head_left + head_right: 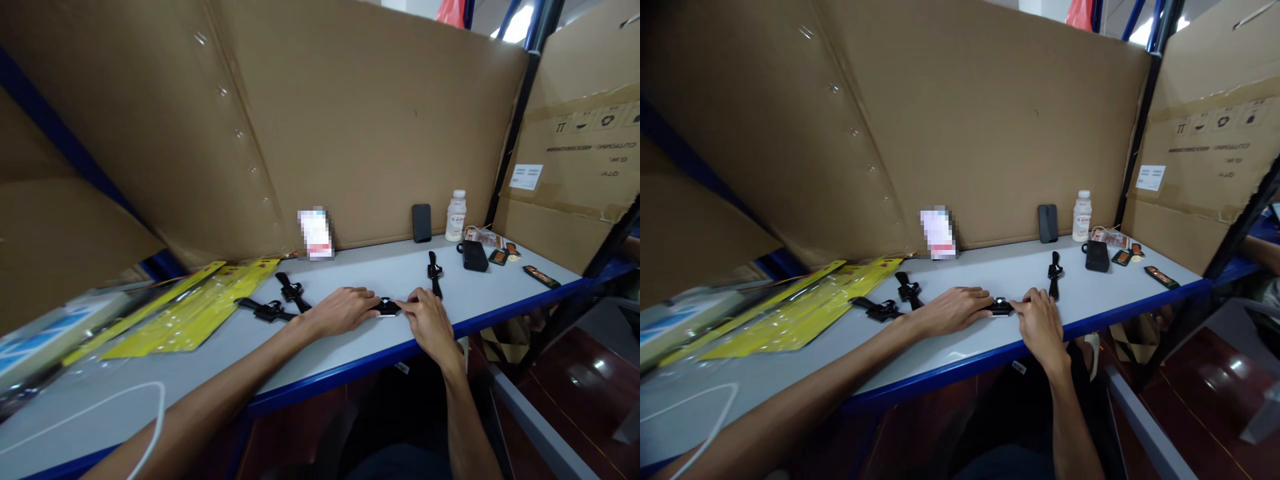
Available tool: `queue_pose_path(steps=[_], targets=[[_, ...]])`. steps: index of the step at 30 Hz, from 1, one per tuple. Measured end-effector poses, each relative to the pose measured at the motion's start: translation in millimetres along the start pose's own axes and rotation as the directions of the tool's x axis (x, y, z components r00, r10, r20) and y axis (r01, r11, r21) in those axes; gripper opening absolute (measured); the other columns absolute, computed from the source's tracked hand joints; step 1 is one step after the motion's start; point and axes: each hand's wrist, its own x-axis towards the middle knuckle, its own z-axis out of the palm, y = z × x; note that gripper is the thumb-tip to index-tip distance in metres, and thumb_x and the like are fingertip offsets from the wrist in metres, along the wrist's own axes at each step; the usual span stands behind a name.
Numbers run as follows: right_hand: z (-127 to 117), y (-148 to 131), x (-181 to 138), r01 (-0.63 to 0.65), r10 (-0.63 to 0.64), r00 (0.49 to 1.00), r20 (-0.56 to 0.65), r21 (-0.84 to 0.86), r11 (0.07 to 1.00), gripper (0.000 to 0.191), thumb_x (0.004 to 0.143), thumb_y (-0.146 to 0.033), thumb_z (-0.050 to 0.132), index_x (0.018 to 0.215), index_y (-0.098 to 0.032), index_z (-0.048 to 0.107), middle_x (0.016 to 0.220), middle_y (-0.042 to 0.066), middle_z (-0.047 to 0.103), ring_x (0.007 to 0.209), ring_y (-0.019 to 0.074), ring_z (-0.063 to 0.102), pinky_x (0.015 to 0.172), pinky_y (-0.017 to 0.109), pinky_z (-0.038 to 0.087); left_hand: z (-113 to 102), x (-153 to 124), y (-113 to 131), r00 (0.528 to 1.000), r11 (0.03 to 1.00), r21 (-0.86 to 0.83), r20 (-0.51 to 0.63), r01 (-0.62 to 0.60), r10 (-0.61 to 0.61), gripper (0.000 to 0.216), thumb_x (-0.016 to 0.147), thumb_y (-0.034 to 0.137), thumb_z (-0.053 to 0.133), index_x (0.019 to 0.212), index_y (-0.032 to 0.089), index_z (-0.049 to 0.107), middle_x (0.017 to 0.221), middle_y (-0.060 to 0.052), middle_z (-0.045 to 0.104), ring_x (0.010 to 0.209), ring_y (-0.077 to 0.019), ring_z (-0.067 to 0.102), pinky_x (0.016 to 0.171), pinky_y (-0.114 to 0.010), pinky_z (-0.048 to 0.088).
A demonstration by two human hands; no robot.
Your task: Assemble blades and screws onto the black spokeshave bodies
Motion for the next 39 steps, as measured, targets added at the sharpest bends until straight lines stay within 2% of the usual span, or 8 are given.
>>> queue_pose_path(steps=[8,12,17,20,28,39], targets=[[1,0,0,-0.003,0.003,1.000,-0.004,0.004,1.000,0.034,0.096,-0.016,0.056,0.119,-0.034,0.073,0.105,0.006,0.064,0.103,0.0226,0.053,0.089,0.035,0.041,0,1,-1,1.000,0.998,-0.059,-0.020,0.021,-0.023,0.033,0.106,0.041,0.039,0.097,0.019,0.062,0.089,-0.006,0.065,0.082,-0.0205,0.061,0.071,-0.031,0.042],[1,-1,1,-0.019,0.020,0.999,-0.030,0.011,1.000,0.031,0.096,-0.017,0.057,0.116,-0.033,0.075,0.102,0.005,0.065,0.101,0.0224,0.055,0.088,0.035,0.043,-9,-3,-10,0.996,0.990,-0.116,0.033,0.084,-0.080,0.025,0.101,0.042,0.046,0.103,0.022,0.061,0.097,-0.006,0.065,0.086,-0.0210,0.061,0.067,-0.030,0.041],[-1,-4,1,-0.065,0.066,0.998,-0.012,0.019,0.998,0.027,0.097,-0.021,0.056,0.117,-0.026,0.074,0.108,0.007,0.066,0.106,0.0241,0.056,0.092,0.036,0.044,-19,-8,-23,0.983,0.979,-0.117,0.096,0.168,-0.158,0.030,0.103,0.031,0.035,0.099,0.020,0.063,0.100,-0.007,0.065,0.089,-0.0199,0.061,0.070,-0.029,0.040],[0,-3,2,-0.078,0.079,0.997,-0.021,0.041,0.996,0.029,0.097,-0.020,0.055,0.120,-0.024,0.073,0.112,0.007,0.067,0.109,0.0241,0.056,0.096,0.036,0.044,-21,-9,-27,0.975,0.975,-0.093,0.110,0.201,-0.191,0.029,0.102,0.026,0.034,0.098,0.020,0.062,0.101,-0.007,0.066,0.089,-0.0204,0.061,0.071,-0.029,0.039],[1,-3,2,-0.092,0.094,0.995,-0.042,0.058,0.994,0.029,0.096,-0.019,0.056,0.119,-0.026,0.073,0.113,0.007,0.068,0.110,0.0239,0.058,0.097,0.035,0.045,-21,-8,-25,0.980,0.976,-0.098,0.076,0.192,-0.185,0.026,0.098,0.022,0.038,0.091,0.019,0.063,0.096,-0.007,0.067,0.085,-0.0205,0.061,0.069,-0.030,0.037],[-2,-5,3,-0.099,0.101,0.995,-0.026,0.065,0.993,0.029,0.096,-0.018,0.056,0.118,-0.026,0.073,0.112,0.007,0.068,0.110,0.0241,0.058,0.095,0.036,0.045,-20,-8,-23,0.980,0.980,-0.063,0.075,0.189,-0.184,0.027,0.098,0.021,0.038,0.095,0.021,0.065,0.097,-0.007,0.068,0.086,-0.0206,0.062,0.069,-0.030,0.039]])
